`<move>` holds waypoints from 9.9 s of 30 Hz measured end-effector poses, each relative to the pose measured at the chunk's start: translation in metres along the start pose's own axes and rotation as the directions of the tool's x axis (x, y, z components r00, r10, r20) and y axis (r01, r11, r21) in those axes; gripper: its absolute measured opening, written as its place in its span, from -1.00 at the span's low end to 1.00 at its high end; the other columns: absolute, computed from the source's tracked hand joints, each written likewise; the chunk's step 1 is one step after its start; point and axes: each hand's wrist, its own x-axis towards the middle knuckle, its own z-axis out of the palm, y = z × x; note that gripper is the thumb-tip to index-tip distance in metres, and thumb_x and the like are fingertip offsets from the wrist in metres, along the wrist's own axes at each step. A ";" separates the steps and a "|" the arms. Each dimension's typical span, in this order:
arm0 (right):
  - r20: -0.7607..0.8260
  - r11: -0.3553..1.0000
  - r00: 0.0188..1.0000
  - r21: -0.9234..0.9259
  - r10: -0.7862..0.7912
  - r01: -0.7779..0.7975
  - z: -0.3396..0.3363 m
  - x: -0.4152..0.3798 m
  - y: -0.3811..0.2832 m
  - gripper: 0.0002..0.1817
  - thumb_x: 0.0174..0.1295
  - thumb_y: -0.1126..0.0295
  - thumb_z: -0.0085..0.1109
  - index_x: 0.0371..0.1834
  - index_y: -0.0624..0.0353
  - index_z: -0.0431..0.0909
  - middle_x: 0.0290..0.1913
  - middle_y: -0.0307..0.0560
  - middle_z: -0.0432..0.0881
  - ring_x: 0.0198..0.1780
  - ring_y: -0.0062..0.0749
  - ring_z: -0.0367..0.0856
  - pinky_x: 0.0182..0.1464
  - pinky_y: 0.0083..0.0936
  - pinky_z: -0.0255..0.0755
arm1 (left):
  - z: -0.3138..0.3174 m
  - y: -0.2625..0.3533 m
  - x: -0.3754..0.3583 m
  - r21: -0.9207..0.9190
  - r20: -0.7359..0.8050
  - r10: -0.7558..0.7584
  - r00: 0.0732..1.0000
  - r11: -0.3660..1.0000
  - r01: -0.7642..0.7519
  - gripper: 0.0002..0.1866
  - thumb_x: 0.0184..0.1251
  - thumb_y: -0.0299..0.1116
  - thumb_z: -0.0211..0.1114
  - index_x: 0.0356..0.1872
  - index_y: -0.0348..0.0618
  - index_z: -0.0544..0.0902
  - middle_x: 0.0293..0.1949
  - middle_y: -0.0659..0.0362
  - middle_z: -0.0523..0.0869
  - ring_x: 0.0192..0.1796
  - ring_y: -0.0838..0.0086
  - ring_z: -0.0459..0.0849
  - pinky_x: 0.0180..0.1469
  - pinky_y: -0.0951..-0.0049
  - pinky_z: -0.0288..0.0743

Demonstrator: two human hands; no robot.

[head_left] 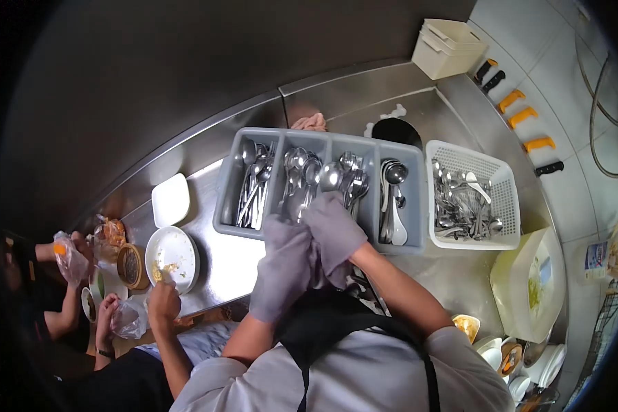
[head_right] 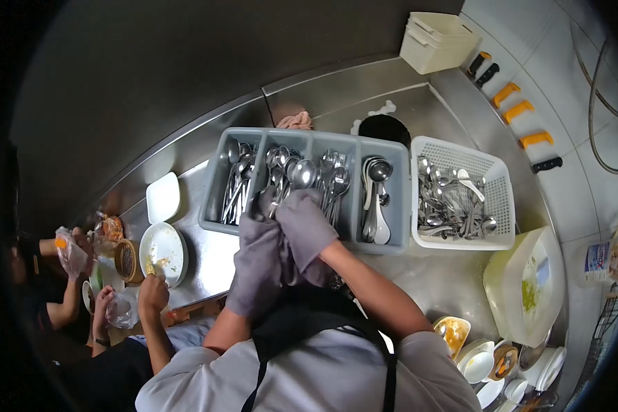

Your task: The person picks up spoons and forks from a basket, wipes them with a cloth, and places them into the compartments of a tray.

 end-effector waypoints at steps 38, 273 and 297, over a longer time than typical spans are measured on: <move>-0.337 0.949 0.939 0.270 -0.068 0.165 0.005 -0.006 -0.005 -0.82 0.26 0.36 0.14 -0.22 0.21 0.64 -0.21 -0.01 0.64 -0.06 -0.22 0.67 0.12 -0.25 0.51 | -0.051 -0.016 -0.002 0.471 0.171 -0.113 0.979 0.882 0.019 -0.78 0.32 -0.31 0.25 -0.13 -0.22 0.64 -0.14 -0.12 0.66 -0.05 -0.06 0.66 0.06 0.11 0.58; 0.503 0.271 0.315 0.162 0.805 -0.949 0.179 -0.192 0.224 -0.55 0.17 0.25 0.33 0.04 0.36 0.60 0.02 0.30 0.74 0.10 0.11 0.75 0.17 -0.10 0.63 | 0.023 0.029 0.053 -0.546 -0.130 -0.024 0.991 0.836 -0.051 -0.59 0.80 -0.17 -0.15 0.17 -0.34 0.50 0.01 0.06 0.67 -0.04 0.33 0.63 0.19 0.44 0.51; 0.267 -0.101 0.276 0.863 0.924 -0.495 0.153 -0.265 0.253 -0.30 -0.08 0.46 0.54 0.21 0.28 0.49 -0.01 0.09 0.69 0.01 -0.14 0.67 0.18 -0.30 0.53 | 0.024 0.013 0.055 -0.566 -0.106 -0.040 0.994 0.824 -0.027 -0.65 0.77 -0.32 -0.08 0.10 -0.44 0.56 -0.02 -0.05 0.67 -0.01 0.25 0.68 0.19 0.32 0.56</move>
